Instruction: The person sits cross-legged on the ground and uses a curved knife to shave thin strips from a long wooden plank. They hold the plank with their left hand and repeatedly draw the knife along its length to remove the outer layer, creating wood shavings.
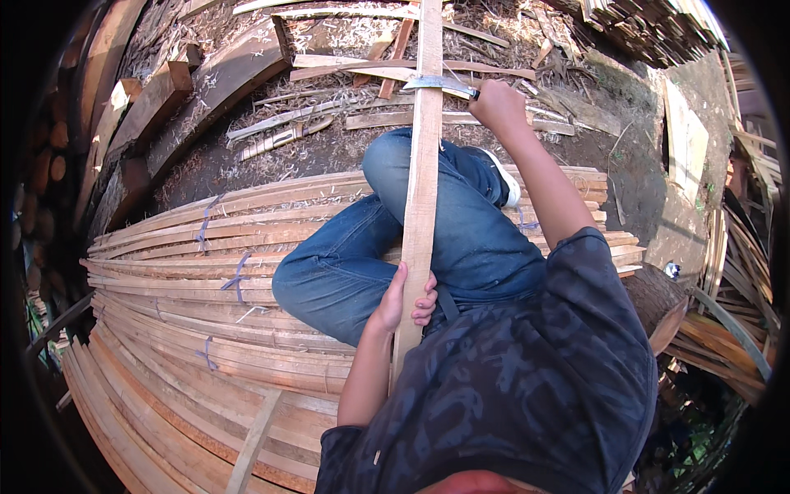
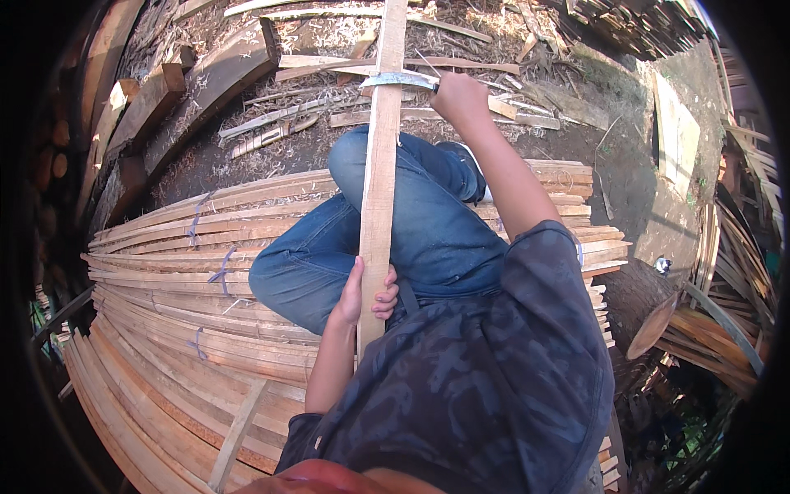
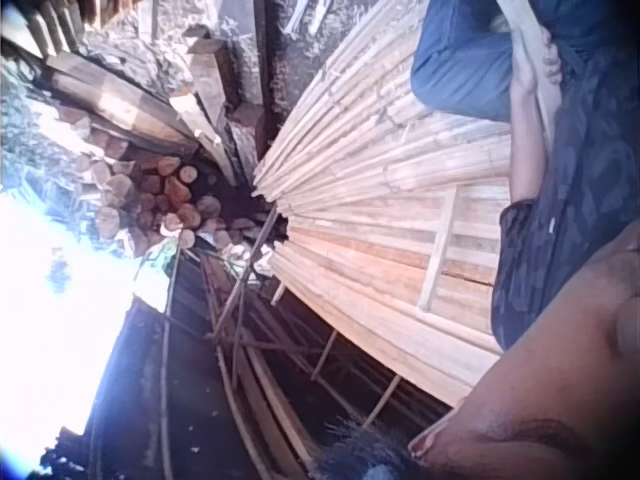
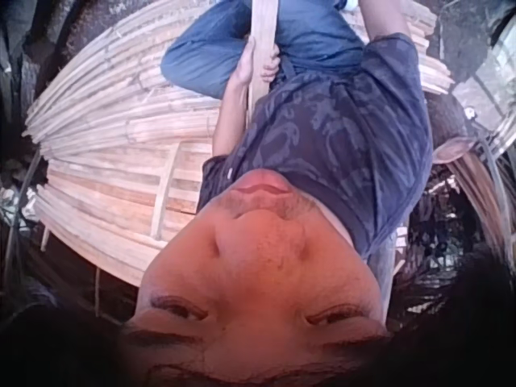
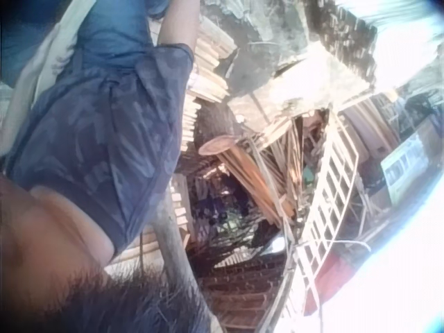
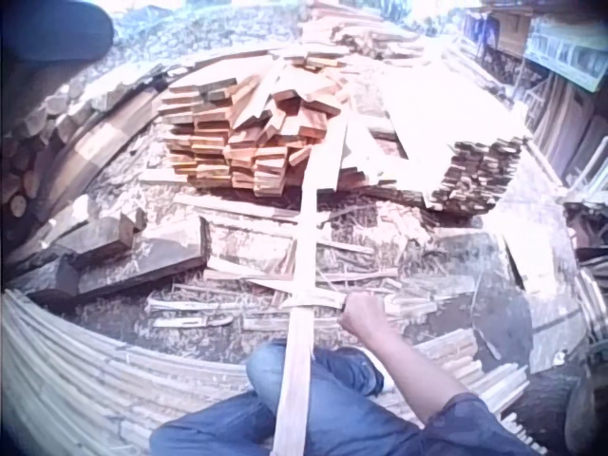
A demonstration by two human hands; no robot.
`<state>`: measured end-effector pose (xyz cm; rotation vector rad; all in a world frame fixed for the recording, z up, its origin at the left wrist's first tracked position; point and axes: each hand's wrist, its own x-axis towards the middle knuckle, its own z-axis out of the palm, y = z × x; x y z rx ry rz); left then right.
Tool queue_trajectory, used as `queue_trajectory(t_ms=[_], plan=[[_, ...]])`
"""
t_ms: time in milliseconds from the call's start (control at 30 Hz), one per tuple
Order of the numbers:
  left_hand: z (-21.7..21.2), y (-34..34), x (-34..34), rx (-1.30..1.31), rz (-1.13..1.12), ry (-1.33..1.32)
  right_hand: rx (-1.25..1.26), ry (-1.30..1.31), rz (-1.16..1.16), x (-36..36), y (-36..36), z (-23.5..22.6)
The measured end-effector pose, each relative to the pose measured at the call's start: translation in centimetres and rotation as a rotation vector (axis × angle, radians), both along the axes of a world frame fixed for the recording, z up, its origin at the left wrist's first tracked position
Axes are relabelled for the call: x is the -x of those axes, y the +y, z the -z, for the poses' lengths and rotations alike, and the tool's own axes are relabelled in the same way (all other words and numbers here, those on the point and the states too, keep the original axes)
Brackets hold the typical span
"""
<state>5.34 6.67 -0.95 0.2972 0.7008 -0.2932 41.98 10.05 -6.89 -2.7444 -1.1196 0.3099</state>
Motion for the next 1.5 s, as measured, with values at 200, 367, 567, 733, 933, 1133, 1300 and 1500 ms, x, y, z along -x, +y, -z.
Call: queue_trajectory(t_ms=[200, 367, 567, 733, 933, 1133, 1300, 1500], plan=[[0.1, -0.2, 0.4, -0.004, 0.024, 0.022, -0.021, 0.102, -0.167, 5.4, -2.5, -1.3], [-0.8, -0.3, 0.0, -0.108, 0.090, 0.060, -0.012, 0.000, -0.149, 0.0, 0.7, -1.4], [-0.9, -0.4, 0.0, -0.095, 0.079, 0.072, 0.047, 0.011, 0.190, -9.3, 3.8, 0.1], [-0.2, -0.2, 0.5, -0.002, 0.020, -0.003, -0.085, 0.102, 0.131, -4.8, 2.2, 0.5], [0.3, -0.1, 0.7, 0.066, 0.016, -0.056, -0.029, 0.119, -0.051, 1.8, -0.9, -0.6], [-0.2, -0.1, 0.6, 0.059, 0.017, -0.032, -0.001, -0.020, -0.071, -3.0, 3.2, -0.2], [-0.2, 0.2, 0.5, 0.125, -0.007, -0.078, 0.025, 0.038, 0.191, -7.8, 4.7, 2.2], [0.6, 0.0, 1.5, 0.136, -0.010, -0.091, 0.009, 0.072, -0.017, -3.5, 2.7, -0.1]])
